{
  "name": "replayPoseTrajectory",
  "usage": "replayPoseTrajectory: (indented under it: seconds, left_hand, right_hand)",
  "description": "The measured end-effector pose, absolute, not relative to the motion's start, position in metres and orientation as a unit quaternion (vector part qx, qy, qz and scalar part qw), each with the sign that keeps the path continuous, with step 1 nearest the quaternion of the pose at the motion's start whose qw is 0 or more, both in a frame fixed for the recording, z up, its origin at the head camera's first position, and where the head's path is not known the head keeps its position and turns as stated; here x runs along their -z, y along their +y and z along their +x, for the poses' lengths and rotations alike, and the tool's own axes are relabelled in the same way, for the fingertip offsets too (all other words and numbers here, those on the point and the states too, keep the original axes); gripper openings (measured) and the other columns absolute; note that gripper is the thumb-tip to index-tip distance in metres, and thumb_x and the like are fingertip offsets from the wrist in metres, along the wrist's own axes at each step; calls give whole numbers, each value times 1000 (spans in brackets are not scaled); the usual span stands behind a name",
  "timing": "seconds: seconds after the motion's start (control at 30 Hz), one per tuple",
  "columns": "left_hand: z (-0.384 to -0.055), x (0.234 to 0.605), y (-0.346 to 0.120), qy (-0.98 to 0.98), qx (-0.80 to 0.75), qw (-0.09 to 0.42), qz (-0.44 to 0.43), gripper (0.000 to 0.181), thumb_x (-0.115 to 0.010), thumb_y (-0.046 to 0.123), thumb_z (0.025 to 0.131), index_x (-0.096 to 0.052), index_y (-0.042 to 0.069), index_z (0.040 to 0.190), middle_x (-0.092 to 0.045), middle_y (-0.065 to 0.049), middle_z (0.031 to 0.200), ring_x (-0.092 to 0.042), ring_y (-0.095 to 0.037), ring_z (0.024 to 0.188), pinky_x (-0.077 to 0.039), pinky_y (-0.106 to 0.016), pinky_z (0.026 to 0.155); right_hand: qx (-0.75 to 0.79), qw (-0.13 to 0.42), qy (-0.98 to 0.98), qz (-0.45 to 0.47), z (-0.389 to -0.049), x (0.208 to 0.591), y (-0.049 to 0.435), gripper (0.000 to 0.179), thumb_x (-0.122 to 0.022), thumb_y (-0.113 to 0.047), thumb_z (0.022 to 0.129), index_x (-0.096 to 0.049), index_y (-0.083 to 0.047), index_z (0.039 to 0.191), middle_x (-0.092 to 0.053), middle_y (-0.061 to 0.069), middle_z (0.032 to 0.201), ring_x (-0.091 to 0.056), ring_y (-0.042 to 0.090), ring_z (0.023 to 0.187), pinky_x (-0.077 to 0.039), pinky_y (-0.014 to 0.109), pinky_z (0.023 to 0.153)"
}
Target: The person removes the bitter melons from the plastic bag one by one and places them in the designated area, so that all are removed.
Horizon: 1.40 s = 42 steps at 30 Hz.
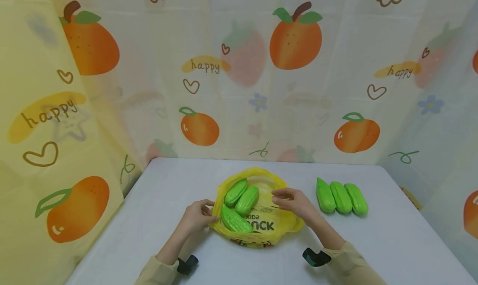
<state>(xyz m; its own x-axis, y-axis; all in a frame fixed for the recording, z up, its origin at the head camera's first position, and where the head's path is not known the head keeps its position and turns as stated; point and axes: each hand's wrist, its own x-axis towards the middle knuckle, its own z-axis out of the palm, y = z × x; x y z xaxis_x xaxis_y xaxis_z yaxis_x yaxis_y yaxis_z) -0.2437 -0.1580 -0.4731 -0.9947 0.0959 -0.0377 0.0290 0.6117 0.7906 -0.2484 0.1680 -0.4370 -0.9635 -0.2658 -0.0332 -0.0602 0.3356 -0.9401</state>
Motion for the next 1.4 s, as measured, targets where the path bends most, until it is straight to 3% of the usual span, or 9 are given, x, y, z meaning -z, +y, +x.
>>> replayPoseTrajectory:
  seconds: [0.47,0.7,1.0,1.4]
  left_hand:
    - [-244,475,-158,896,-441,34,37,48,-82,14,71,-64,3,114,-62,-4,80,-57,-15,66,-51,-27,55]
    - [-245,476,-159,898,-438,30,37,48,-82,13,70,-64,3,113,-61,-4,79,-57,-14,66,-50,-27,55]
    - [-244,472,-157,900,-432,30,41,47,-82,14,70,-65,2,112,-62,-4,80,-57,-16,69,-48,-27,57]
    - [-241,470,-156,899,-435,33,40,47,-82,13,69,-65,2,112,-62,-4,79,-56,-15,67,-48,-27,55]
  right_hand:
    - [545,107,817,-155,-239,437,120,40,-66,-26,89,-62,-3,120,-66,10,110,-63,23,98,-54,42,83]
    - [532,105,824,-165,-235,439,100,37,-67,-27,88,-64,-6,119,-68,7,107,-64,23,98,-53,37,81]
    - [507,107,836,-180,-229,447,86,37,-68,-24,87,-64,-2,117,-66,12,108,-64,24,95,-54,35,76]
    - [482,114,853,-167,-225,456,79,37,-73,-27,83,-66,-6,113,-67,10,108,-63,26,95,-54,32,71]
